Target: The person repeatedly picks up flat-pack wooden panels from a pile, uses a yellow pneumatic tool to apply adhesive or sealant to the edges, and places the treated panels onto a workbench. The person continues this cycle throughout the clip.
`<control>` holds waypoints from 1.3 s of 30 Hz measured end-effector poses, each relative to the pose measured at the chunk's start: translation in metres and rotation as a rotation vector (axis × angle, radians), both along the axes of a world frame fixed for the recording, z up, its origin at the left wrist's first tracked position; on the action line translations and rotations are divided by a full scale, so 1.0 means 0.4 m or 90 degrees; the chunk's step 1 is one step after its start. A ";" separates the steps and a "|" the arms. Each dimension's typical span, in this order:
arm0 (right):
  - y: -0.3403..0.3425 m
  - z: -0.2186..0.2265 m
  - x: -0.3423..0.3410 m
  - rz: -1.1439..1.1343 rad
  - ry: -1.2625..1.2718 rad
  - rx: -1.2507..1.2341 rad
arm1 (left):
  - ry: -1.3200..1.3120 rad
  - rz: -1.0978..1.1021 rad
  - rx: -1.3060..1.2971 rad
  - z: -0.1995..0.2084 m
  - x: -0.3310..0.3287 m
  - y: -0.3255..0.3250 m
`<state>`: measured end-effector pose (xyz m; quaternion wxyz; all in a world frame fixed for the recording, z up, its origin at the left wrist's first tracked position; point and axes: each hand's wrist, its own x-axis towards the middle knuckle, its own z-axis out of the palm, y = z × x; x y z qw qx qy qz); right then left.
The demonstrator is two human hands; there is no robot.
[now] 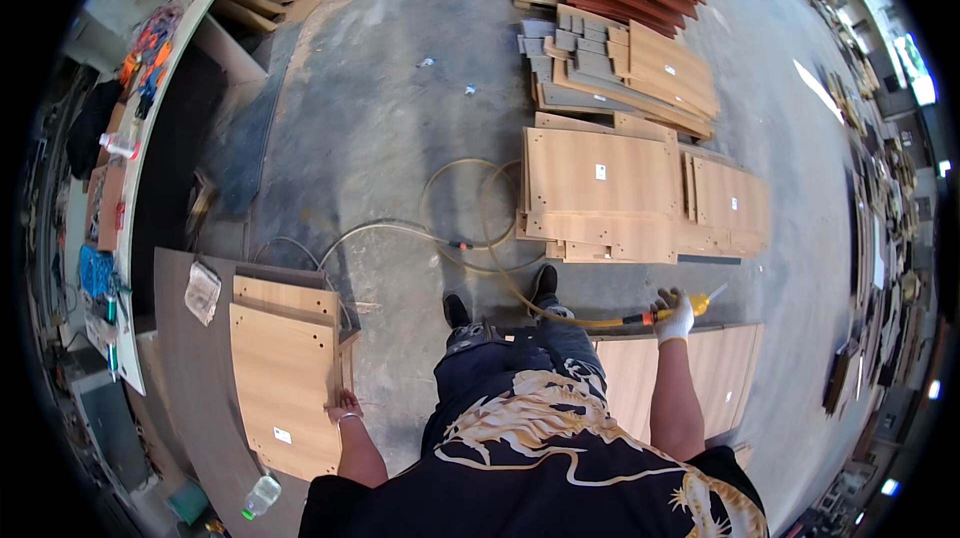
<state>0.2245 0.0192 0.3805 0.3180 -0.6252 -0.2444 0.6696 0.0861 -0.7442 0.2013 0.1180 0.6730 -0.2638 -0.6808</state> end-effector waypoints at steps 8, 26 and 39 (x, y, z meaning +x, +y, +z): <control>-0.045 -0.168 0.142 -0.158 0.145 -0.191 | -0.012 -0.303 0.064 -0.007 0.002 0.106; 0.490 -0.538 -0.005 0.196 0.034 -0.430 | -0.063 -1.367 -0.137 0.085 -0.157 1.441; 0.547 -0.658 -0.134 0.498 0.018 -0.428 | -0.072 -1.568 -0.395 -0.358 -0.248 1.737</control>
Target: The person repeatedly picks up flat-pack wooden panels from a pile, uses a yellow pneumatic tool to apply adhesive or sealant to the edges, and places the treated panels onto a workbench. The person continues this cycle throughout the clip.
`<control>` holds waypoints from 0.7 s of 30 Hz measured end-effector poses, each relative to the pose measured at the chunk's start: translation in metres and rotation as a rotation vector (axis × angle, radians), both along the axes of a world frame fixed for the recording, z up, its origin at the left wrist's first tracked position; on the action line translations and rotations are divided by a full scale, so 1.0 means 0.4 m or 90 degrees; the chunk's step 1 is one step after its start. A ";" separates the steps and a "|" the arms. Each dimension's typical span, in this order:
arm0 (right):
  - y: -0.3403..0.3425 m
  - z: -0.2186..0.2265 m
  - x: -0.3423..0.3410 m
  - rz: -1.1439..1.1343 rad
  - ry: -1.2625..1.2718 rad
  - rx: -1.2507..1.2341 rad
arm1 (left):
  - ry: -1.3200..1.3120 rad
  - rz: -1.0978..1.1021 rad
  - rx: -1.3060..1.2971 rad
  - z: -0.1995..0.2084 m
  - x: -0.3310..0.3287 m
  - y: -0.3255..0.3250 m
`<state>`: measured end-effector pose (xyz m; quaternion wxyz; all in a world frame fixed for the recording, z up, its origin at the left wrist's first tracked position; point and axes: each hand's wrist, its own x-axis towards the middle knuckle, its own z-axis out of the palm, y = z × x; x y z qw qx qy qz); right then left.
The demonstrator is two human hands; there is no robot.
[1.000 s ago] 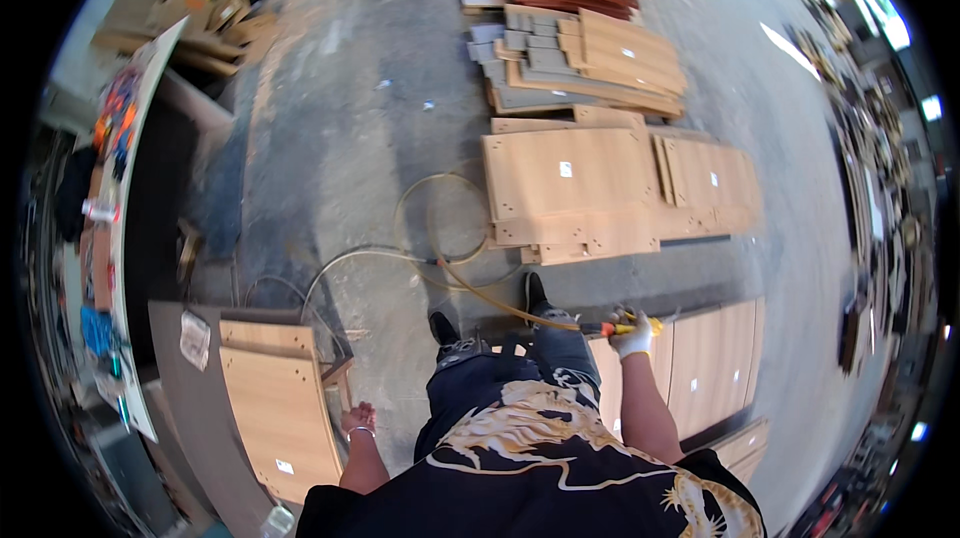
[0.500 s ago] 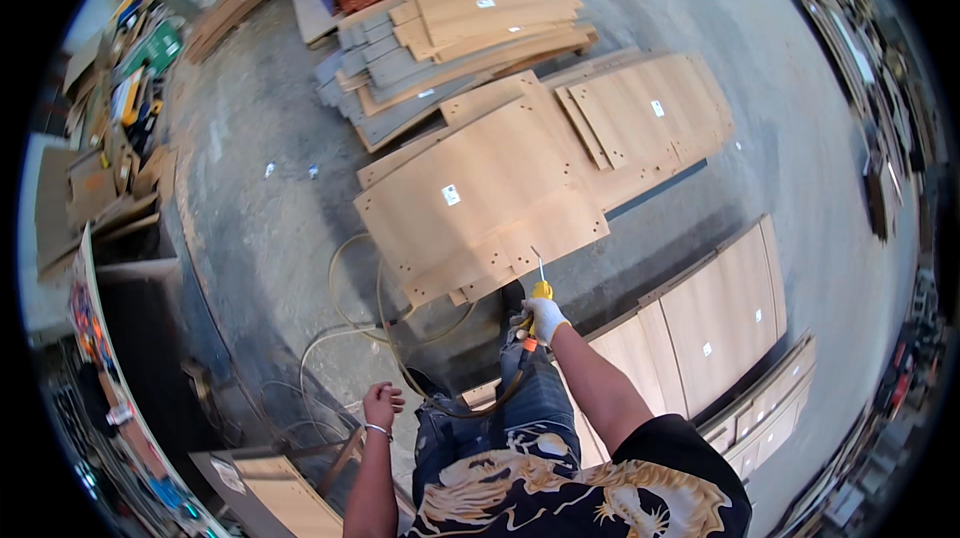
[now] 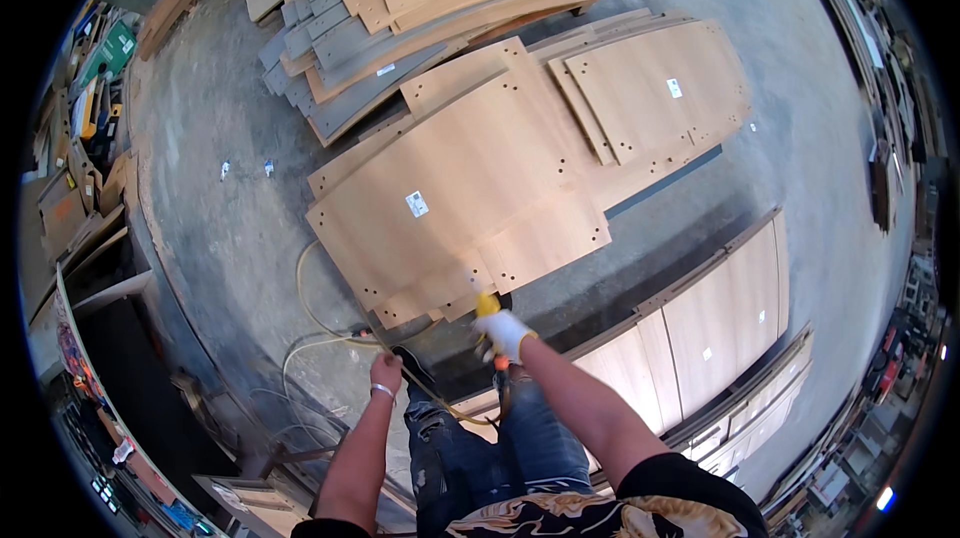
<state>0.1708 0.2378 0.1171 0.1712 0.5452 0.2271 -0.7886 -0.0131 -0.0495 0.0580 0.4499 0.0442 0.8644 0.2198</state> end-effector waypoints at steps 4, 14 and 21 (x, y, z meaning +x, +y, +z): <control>-0.227 -0.021 -0.057 0.204 -0.033 0.003 | 0.199 -0.007 0.087 -0.208 -0.205 0.132; -0.117 -0.176 -0.009 -0.114 -0.188 0.088 | 0.243 0.050 -0.047 -0.361 -0.341 0.270; -0.146 -0.155 -0.081 -0.065 -0.152 0.112 | 0.176 0.126 0.132 -0.434 -0.473 0.088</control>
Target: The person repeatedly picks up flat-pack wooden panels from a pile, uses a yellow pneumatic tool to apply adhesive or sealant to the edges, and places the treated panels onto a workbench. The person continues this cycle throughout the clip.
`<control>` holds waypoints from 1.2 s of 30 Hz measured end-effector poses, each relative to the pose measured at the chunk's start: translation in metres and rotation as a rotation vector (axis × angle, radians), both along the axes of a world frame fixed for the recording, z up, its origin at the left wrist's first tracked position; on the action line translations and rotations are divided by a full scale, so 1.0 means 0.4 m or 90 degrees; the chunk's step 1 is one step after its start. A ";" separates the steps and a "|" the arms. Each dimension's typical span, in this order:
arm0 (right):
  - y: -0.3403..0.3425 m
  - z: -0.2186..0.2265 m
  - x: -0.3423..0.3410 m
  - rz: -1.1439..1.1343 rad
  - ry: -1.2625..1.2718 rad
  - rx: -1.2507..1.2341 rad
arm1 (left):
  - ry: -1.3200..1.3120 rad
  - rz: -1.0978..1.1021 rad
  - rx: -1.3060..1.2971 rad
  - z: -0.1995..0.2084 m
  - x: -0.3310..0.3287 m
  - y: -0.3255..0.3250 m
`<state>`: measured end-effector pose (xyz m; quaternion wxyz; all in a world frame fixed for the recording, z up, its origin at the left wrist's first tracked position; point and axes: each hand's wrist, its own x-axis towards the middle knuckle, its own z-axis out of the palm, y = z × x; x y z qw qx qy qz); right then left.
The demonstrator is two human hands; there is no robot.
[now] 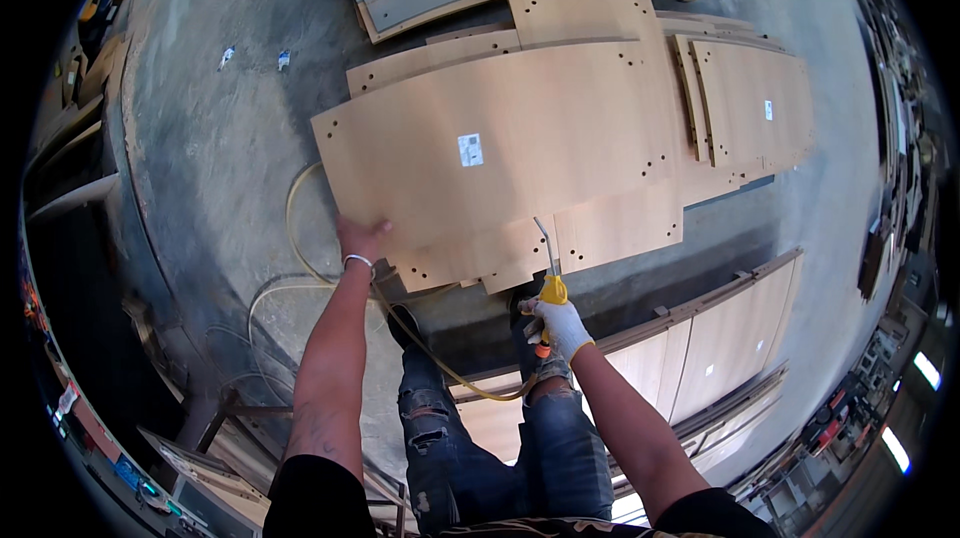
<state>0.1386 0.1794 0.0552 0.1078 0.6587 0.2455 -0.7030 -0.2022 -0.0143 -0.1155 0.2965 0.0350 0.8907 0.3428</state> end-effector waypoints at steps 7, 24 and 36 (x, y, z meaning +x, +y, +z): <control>-0.008 -0.023 0.038 -0.065 -0.015 0.012 | -0.186 0.101 0.046 -0.034 0.017 -0.232; -0.327 0.169 0.155 -0.003 0.054 -0.030 | -0.203 0.116 0.024 0.294 0.211 -0.188; -0.329 0.123 0.191 -0.018 0.006 -0.029 | -0.046 -0.065 -0.054 0.223 0.204 -0.111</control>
